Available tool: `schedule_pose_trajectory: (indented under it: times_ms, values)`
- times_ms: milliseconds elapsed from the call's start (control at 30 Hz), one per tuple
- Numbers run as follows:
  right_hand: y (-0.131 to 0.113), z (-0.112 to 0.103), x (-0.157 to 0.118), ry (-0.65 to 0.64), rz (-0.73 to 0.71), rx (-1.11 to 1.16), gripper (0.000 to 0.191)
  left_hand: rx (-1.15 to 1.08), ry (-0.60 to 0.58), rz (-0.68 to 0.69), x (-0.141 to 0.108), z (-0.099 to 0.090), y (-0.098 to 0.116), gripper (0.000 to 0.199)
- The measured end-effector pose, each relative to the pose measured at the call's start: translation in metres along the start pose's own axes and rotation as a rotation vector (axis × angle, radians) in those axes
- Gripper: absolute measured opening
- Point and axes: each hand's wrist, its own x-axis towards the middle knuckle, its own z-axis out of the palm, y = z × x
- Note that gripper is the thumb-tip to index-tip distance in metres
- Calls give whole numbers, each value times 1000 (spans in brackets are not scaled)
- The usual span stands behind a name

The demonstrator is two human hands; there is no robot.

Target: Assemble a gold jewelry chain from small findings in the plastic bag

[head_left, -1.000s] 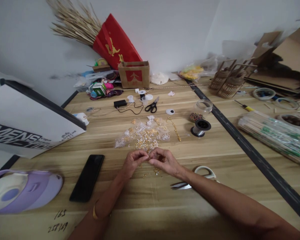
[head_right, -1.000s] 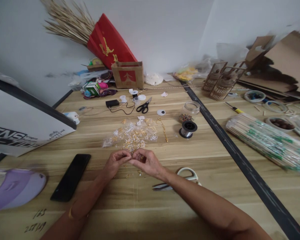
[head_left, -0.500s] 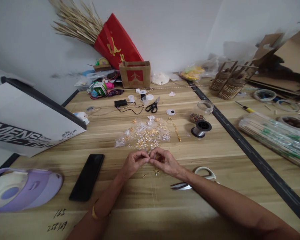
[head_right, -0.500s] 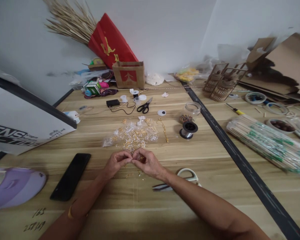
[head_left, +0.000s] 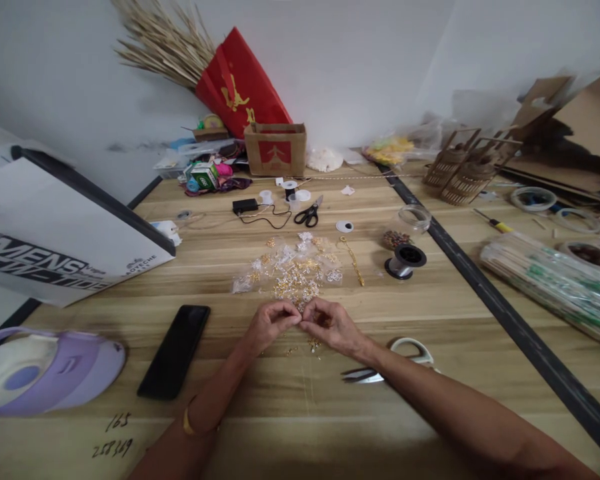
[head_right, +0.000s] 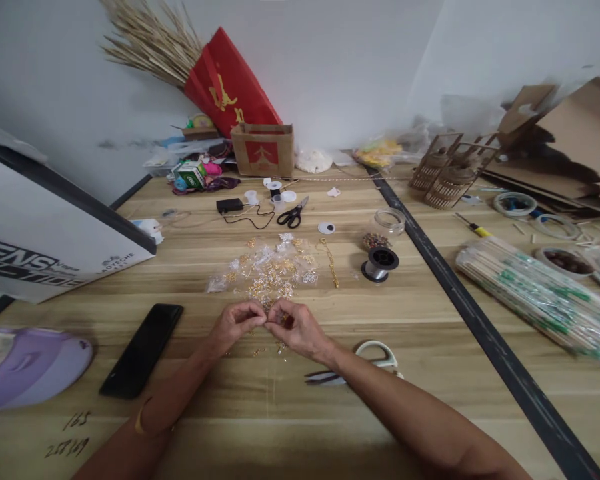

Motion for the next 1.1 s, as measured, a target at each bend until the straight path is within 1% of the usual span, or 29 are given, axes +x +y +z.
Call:
schedule_pose_trajectory:
  times_ms: [233, 467, 700, 867, 1100]
  values:
    - [1, -1, 1, 0, -17, -10, 16, -18, 25, -19, 1, -1, -1, 20]
    - [0, -4, 3, 12, -107, -107, 16, 5, 22, -2, 0, -2, -2, 20]
    - [2, -4, 2, 8, -58, -110, 17, -2, 34, 17, 2, -4, -5, 19]
    - [4, -3, 2, 29, 2, -56, 18, -4, 37, 12, 2, -4, -6, 18]
    - [5, -3, 2, 60, -19, -118, 17, 12, 57, 14, 2, -4, -7, 20]
